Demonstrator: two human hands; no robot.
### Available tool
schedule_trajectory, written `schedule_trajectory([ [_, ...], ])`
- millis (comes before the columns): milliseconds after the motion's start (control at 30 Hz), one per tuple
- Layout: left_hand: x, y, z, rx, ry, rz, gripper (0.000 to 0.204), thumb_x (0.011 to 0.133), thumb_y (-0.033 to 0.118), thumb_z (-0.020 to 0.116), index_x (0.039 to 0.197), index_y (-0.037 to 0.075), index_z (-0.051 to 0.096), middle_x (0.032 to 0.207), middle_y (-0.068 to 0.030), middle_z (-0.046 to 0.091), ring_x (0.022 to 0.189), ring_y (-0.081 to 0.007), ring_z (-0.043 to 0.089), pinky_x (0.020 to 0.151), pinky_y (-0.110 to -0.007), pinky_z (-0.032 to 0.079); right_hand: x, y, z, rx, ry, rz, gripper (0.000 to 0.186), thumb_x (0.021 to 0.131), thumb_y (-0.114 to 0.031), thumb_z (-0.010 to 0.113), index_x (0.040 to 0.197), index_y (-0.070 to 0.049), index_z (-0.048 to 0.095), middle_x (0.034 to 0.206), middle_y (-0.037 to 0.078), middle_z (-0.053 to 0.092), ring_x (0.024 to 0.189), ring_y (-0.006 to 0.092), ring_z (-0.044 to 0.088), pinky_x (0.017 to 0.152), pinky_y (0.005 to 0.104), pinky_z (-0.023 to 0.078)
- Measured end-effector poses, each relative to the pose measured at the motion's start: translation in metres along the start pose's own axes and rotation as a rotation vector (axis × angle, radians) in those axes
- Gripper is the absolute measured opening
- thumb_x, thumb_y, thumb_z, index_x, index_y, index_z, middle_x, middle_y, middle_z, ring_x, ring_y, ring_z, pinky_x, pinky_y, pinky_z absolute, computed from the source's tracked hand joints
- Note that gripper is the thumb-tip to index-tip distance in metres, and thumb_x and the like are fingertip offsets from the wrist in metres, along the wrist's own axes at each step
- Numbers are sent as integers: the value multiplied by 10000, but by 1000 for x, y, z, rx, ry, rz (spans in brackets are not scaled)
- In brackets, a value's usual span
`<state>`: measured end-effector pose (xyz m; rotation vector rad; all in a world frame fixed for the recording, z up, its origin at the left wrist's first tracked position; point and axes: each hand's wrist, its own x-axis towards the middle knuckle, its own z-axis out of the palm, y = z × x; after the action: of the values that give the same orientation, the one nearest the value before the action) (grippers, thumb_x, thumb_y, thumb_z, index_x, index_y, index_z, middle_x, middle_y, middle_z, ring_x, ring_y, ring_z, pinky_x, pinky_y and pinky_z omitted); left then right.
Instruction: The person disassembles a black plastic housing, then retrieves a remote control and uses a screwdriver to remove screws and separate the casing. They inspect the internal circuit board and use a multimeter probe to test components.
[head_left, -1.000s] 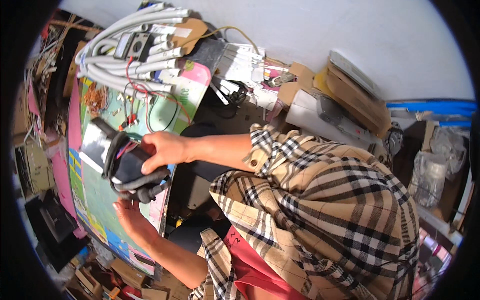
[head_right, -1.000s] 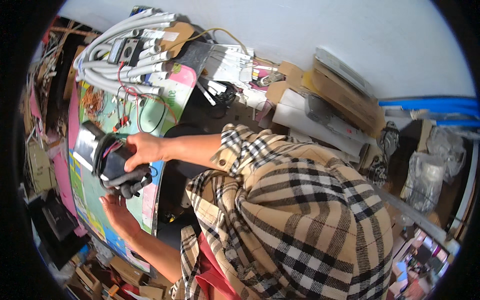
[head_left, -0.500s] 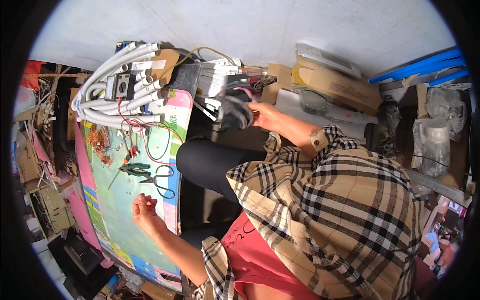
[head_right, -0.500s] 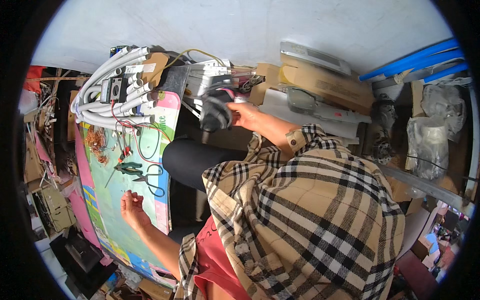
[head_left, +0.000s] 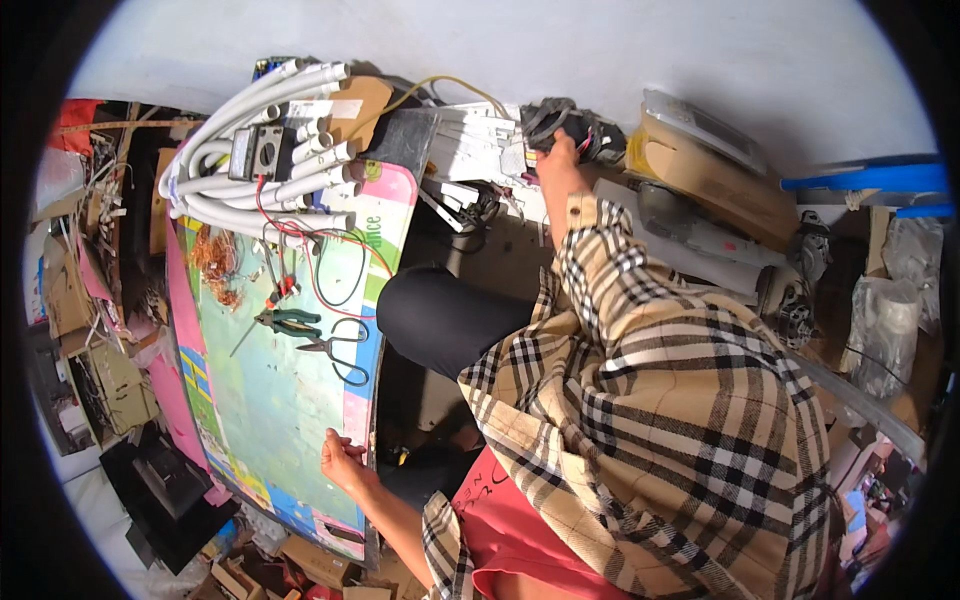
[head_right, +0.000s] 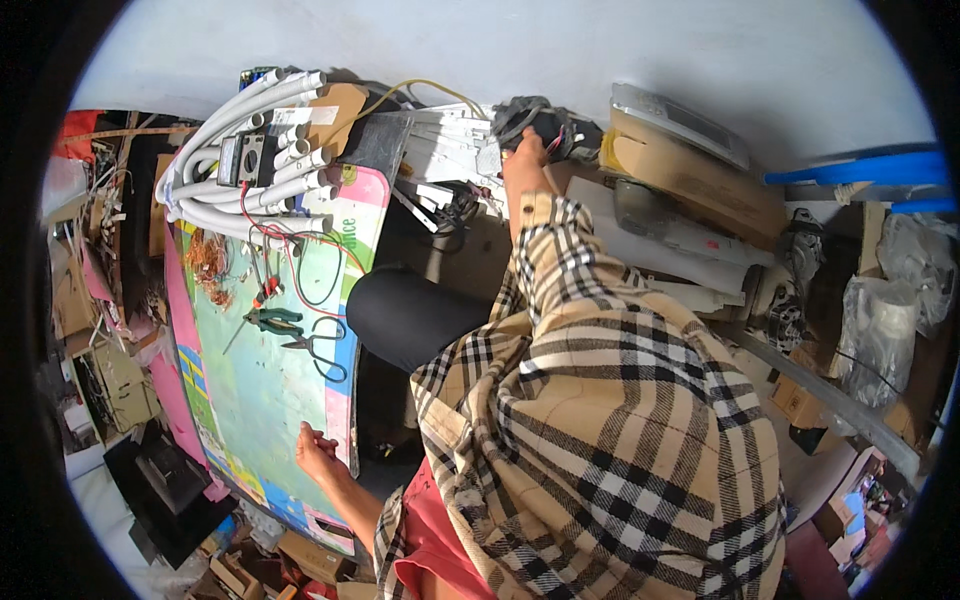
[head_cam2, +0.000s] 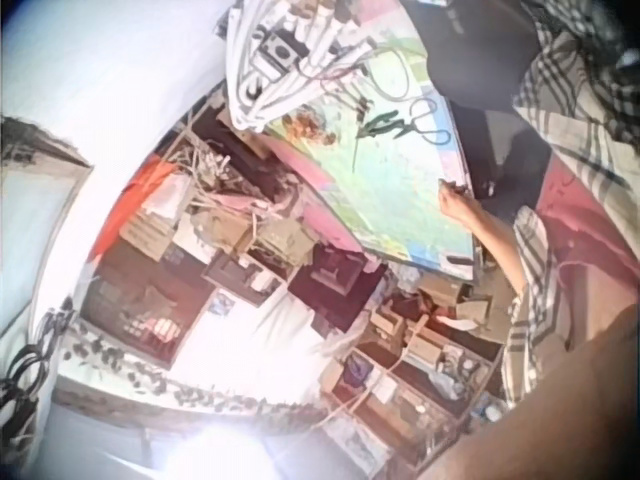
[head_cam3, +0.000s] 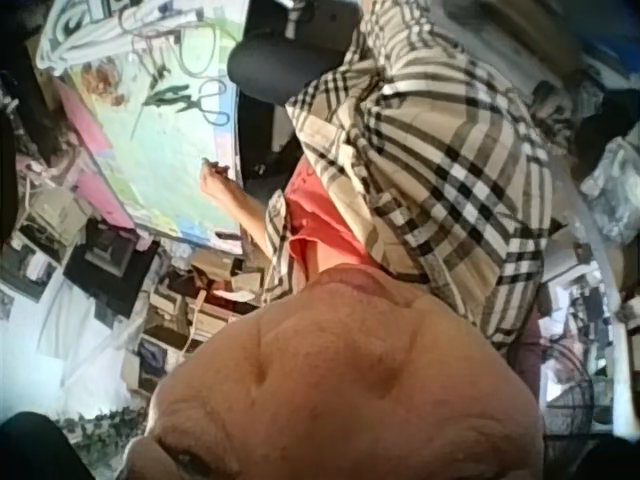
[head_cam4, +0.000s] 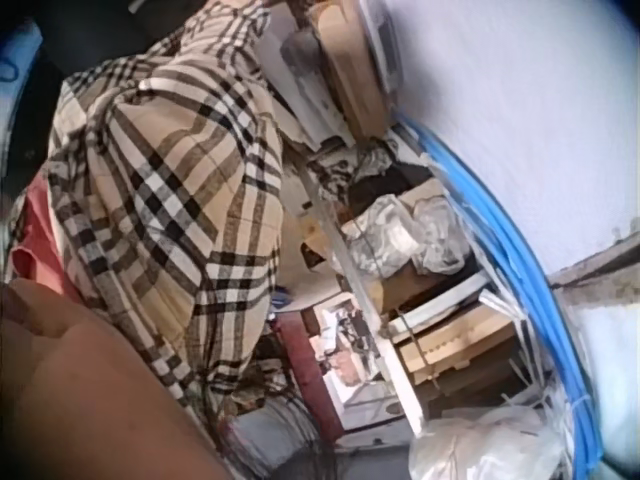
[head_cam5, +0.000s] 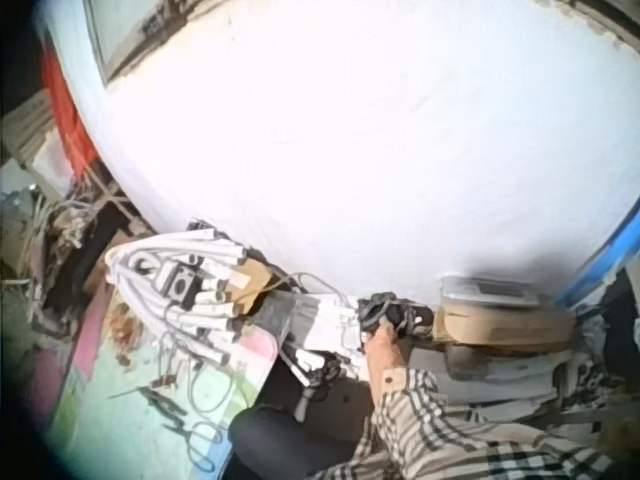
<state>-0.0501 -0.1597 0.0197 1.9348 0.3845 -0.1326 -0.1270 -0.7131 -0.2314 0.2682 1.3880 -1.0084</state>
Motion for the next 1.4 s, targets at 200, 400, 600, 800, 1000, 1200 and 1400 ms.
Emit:
schedule_trajectory([
  [200,-19,-20,-19,63,70,-119,310,930,302,590,877,-1,623,504,-6,470,390,-82,393,381,-227,329,66,2,-20,-332,-176,6,476,875,-190,615,1273,1,437,1236,177,508,1052,308,573,852,442,502],
  [400,-24,-57,-15,73,37,-223,283,938,304,582,986,31,638,472,-1,477,368,-70,373,372,-207,315,72,-6,-59,-711,-484,84,373,922,-128,509,1234,61,428,1241,232,491,1103,348,574,931,472,505],
  [600,-3,-108,-1,131,-187,-209,182,904,224,640,935,45,625,518,-27,535,371,-78,424,362,-215,330,47,-2,-100,-1113,-587,89,277,941,-154,473,1111,46,559,1060,192,623,970,283,646,785,364,563],
  [800,7,-158,29,516,-302,-152,257,879,195,656,708,14,589,525,-42,541,410,-114,484,394,-257,365,-10,24,-183,-1725,-982,20,189,870,-179,592,937,-28,683,728,71,669,671,199,631,628,287,508],
  [1000,14,-182,31,442,-402,-216,285,860,157,624,612,52,531,521,-33,513,425,-126,493,410,-271,377,-19,27,-221,-2184,-1226,-360,249,821,-297,646,875,-66,721,818,144,683,782,275,651,727,379,487],
  [1200,18,-185,41,295,-434,-281,160,778,25,558,625,45,515,512,-23,500,400,-122,450,411,-268,380,14,23,-246,-2231,-1221,-608,279,813,-305,639,881,-44,712,864,210,663,832,366,640,748,426,501],
  [1400,10,-202,45,438,-481,-192,190,757,-23,544,939,-17,600,619,-49,579,436,-136,501,431,-272,436,66,23,-284,-2212,-1481,-912,181,855,-177,603,948,-67,714,837,174,647,696,342,613,616,426,495],
])
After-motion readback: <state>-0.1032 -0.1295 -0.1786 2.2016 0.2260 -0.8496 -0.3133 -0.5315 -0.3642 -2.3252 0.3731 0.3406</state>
